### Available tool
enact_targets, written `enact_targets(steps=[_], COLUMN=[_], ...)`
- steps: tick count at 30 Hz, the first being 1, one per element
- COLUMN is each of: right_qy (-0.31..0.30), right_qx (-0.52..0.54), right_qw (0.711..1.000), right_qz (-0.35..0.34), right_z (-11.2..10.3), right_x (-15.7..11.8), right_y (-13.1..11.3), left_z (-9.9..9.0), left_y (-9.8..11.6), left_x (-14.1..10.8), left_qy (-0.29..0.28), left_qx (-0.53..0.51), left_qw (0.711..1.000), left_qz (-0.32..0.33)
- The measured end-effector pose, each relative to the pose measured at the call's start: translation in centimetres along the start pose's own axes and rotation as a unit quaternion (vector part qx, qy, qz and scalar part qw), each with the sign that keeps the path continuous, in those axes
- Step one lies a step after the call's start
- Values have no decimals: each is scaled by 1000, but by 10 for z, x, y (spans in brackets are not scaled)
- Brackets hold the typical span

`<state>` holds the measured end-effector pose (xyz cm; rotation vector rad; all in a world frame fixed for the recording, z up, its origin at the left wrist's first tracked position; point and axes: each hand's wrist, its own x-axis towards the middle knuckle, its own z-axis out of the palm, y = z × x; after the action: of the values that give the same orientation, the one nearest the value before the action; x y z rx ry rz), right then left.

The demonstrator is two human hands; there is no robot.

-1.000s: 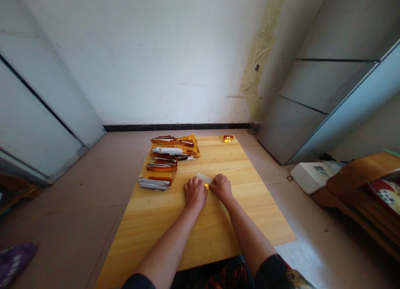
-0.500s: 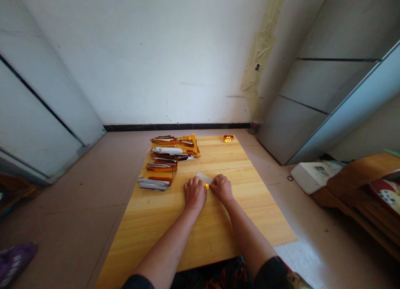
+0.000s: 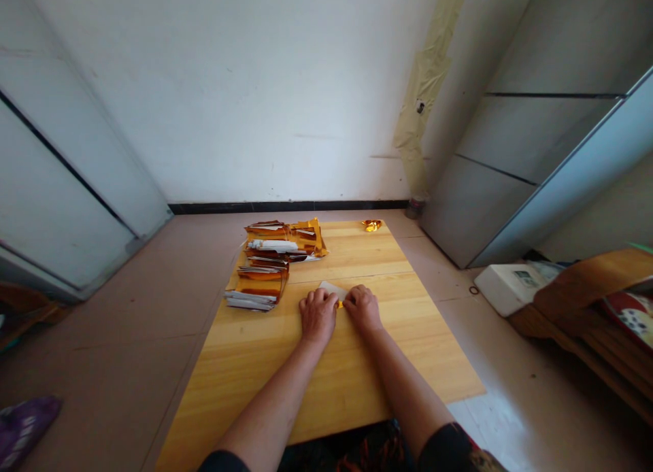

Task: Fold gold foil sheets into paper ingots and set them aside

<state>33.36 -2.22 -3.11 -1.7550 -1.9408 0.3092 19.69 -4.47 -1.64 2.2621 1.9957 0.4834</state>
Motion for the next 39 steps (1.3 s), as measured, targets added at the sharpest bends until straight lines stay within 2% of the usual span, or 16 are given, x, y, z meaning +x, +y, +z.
enact_targets(steps=[4,8,10,13,16,21,34,39], right_qy=[13,66,74,-5,-88,-164,-154,-159], right_qx=[39,116,161,165,99,36,5,49], right_qw=[999,990,983,985,990,986,988,985], right_qz=[-23,-39,-45,-51,-38,-22,28,39], right_z=[3,6,6,4,-4,-17,-19,-19], right_x=[2,3,3,3,6,15,11,15], right_y=[8,11,9,1,-6,-14,-21,-17], left_z=[-1,0,1,2,2,-2,-4,-3], left_y=[-2,-2,-2,-3,-4,-11,-18,-18], left_x=[2,2,2,2,3,5,4,5], left_qy=[0,5,6,6,-2,-22,-31,-35], left_qx=[-14,-21,-23,-26,-30,-60,-73,-82], left_qw=[1000,1000,1000,1000,999,998,997,996], left_qz=[-1,-4,-4,-7,-10,-5,-7,-7])
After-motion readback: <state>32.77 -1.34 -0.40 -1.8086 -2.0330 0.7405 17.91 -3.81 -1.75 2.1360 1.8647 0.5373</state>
